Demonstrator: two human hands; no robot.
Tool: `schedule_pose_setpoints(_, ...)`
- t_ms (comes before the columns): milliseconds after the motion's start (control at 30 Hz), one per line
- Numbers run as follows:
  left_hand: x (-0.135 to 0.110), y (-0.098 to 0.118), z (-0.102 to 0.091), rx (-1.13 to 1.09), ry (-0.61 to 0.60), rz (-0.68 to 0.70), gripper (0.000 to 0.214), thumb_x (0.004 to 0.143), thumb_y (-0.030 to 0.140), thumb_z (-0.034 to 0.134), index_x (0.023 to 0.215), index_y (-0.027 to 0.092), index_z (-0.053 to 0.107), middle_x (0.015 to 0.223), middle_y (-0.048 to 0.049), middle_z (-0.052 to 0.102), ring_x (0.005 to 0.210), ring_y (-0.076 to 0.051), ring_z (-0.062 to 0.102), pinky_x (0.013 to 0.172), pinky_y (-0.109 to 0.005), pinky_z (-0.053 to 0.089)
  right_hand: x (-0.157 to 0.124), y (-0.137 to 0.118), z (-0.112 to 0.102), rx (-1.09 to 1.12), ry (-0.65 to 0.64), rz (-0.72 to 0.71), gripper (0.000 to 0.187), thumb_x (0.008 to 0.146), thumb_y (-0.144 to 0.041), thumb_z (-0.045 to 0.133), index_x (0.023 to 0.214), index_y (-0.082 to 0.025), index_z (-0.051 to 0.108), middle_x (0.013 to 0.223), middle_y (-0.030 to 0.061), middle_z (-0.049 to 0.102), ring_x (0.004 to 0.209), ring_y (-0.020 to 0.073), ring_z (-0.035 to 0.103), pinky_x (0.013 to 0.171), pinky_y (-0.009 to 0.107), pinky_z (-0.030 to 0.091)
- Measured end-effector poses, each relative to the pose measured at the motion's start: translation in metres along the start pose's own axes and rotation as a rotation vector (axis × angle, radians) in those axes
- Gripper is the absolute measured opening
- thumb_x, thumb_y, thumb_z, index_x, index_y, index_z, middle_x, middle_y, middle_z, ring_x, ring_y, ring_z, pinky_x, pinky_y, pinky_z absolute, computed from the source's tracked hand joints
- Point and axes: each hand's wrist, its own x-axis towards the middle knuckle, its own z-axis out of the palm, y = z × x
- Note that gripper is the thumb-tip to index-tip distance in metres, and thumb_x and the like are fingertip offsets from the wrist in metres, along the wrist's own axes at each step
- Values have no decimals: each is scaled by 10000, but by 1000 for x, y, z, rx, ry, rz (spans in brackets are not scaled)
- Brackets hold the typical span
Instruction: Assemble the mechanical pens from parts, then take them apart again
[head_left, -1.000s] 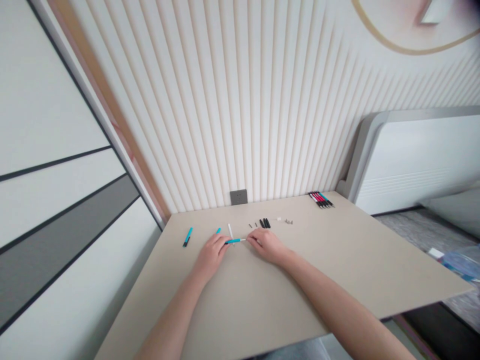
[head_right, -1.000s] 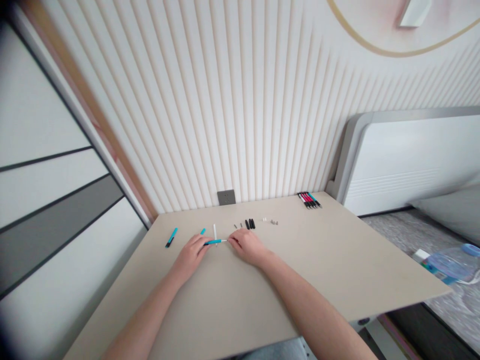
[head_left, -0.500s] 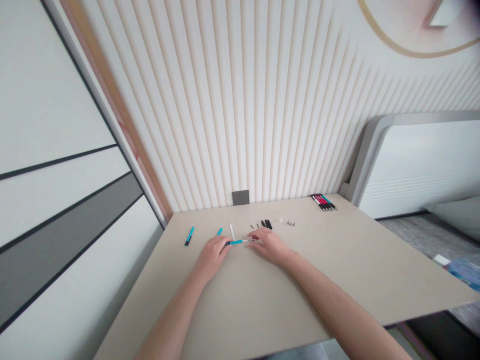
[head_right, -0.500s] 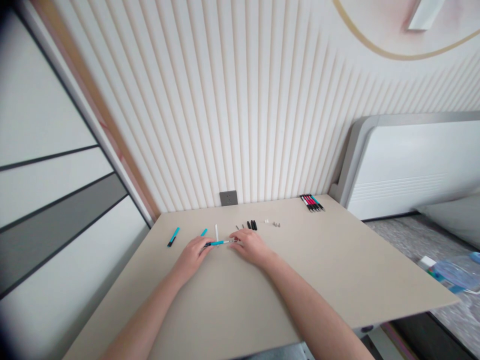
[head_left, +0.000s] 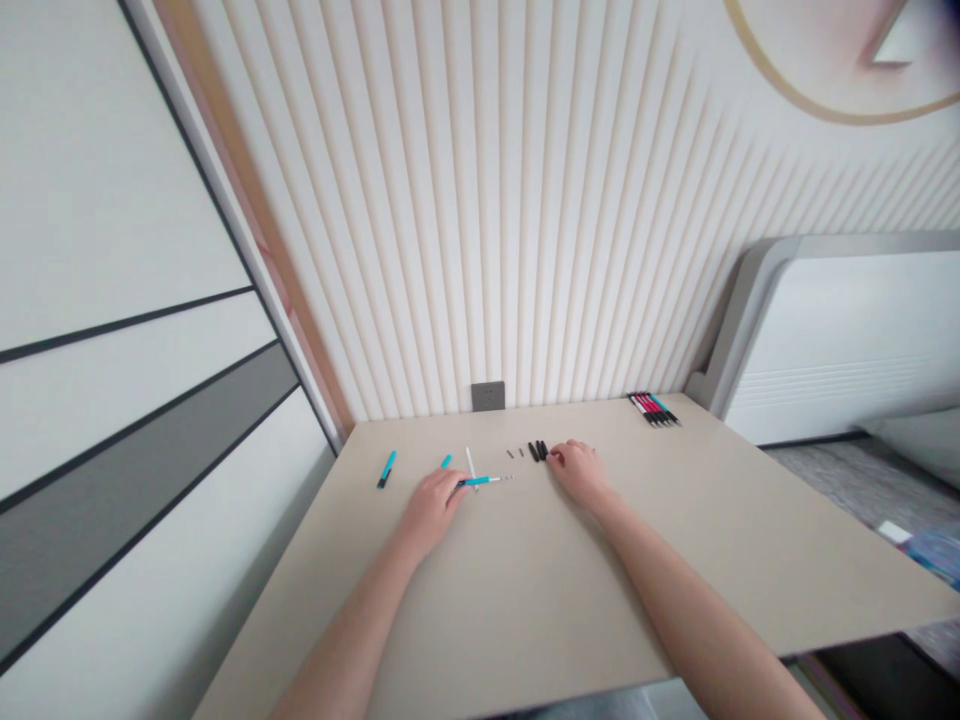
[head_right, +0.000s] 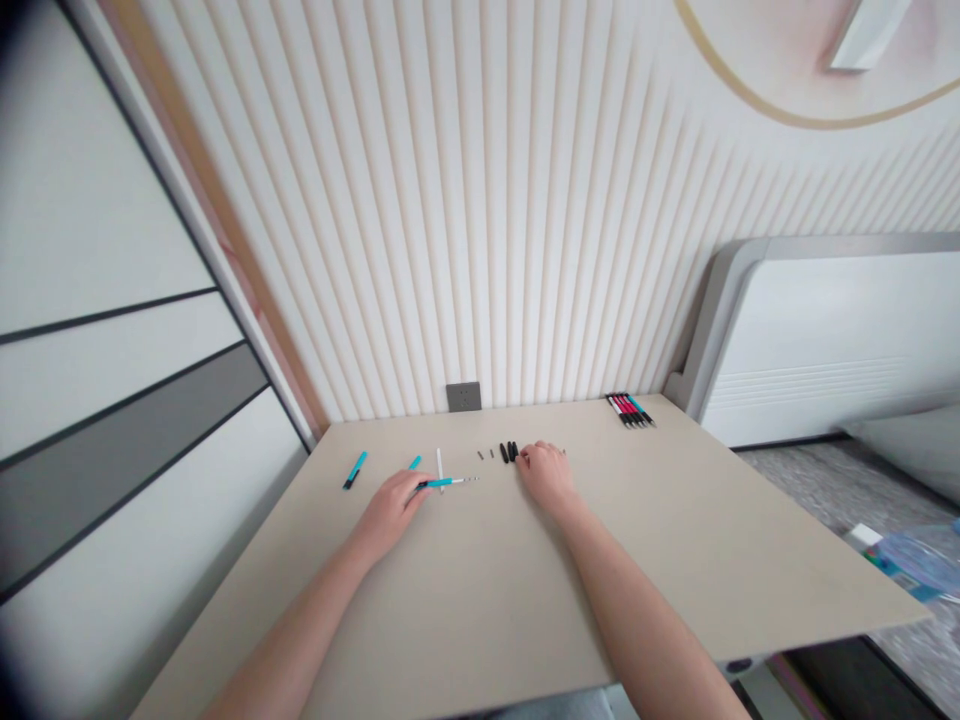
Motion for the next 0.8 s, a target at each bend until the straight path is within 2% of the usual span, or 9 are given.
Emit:
schedule_pose_setpoints(200,-1,1,-1,-11,-19,-16,182,960,241,487,1065,218,634,1006,-50,694,990,-217,629,915,-398,491,-3,-3,7,-8,12,-18,225,892,-269,523,873,-192,733,921,120,706,871,229,641,741,297,437)
schedule_pose_setpoints(367,-1,2,-1,-22,-24,-14,182,952,231,496,1061,226,642,1009,-45,699,995,-219,634,924,-401,492,-2,2,17,59,160,-55,156,849,-262,584,819,-212,729,839,97,695,744,200,640,653,277,447)
schedule_pose_setpoints(433,-1,3,-1,-23,-23,-13,181,951,228,498,1061,226,641,1004,-43,699,991,-216,636,919,-391,494,-2,3,20,81,179,-53,158,850,-243,580,807,-216,729,827,93,695,728,191,640,639,268,445)
schedule_pose_setpoints(567,-1,1,-1,-5,-17,-21,169,949,233,500,1038,223,643,1006,-43,694,987,-221,634,905,-389,495,-1,5,20,112,182,-26,205,877,-213,532,841,-207,733,847,106,703,753,199,651,669,279,452)
schedule_pose_setpoints(667,-2,-2,1,28,22,-46,154,944,235,504,1013,220,641,987,-46,686,972,-224,632,888,-388,497,1,3,15,176,163,-19,226,900,-221,504,943,-191,723,928,112,710,803,213,660,734,308,462)
schedule_pose_setpoints(800,-2,-6,3,59,69,-83,138,935,224,512,1002,210,632,975,-51,678,961,-226,626,873,-390,496,2,-5,9,344,117,-102,236,909,-216,497,1029,-184,698,987,93,713,857,209,654,807,330,468)
